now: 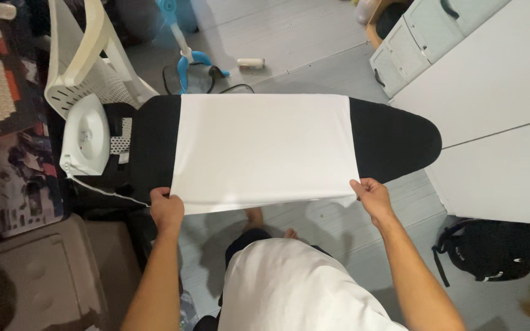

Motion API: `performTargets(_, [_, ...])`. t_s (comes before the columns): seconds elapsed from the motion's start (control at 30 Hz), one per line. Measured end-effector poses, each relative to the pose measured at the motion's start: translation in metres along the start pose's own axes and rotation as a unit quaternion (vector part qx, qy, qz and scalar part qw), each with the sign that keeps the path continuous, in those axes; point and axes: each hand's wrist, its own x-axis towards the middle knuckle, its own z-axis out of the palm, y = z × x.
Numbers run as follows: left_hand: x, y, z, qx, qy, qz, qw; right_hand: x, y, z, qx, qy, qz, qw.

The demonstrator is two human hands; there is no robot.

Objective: The person irons a white cloth on an ironing board using an iron, folding the fabric and smoothing it.

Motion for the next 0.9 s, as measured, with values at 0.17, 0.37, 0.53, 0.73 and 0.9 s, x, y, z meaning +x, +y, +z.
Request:
performTargets(0.17, [-0.012,0.008,-0.007,0.008,-0.013,0.020,1.000,-0.008,-0.002,-0.001,-0.005,0.012,-0.007,1.000])
performTargets(0.37, [-0.038,0.042,-0.016,0.139,0.024,0.036,0.989,-0.016,-0.004,0.004,-0.243,0.094,-0.085,0.962])
performTargets(0.53, [-0.073,0.082,0.012,0.196,-0.033,0.244,0.949,-0.035,-0.022,0.024,-0.362,0.134,-0.323,0.864])
performTargets(0.73, [-0.081,0.095,0.043,0.244,-0.036,0.371,0.895,-0.029,-0.053,0.041,-0.391,0.030,-0.368,0.843])
performTargets(0.9, [-0.075,0.095,0.046,0.269,-0.046,0.292,0.917,0.054,-0.065,0.034,-0.370,0.132,-0.301,0.869])
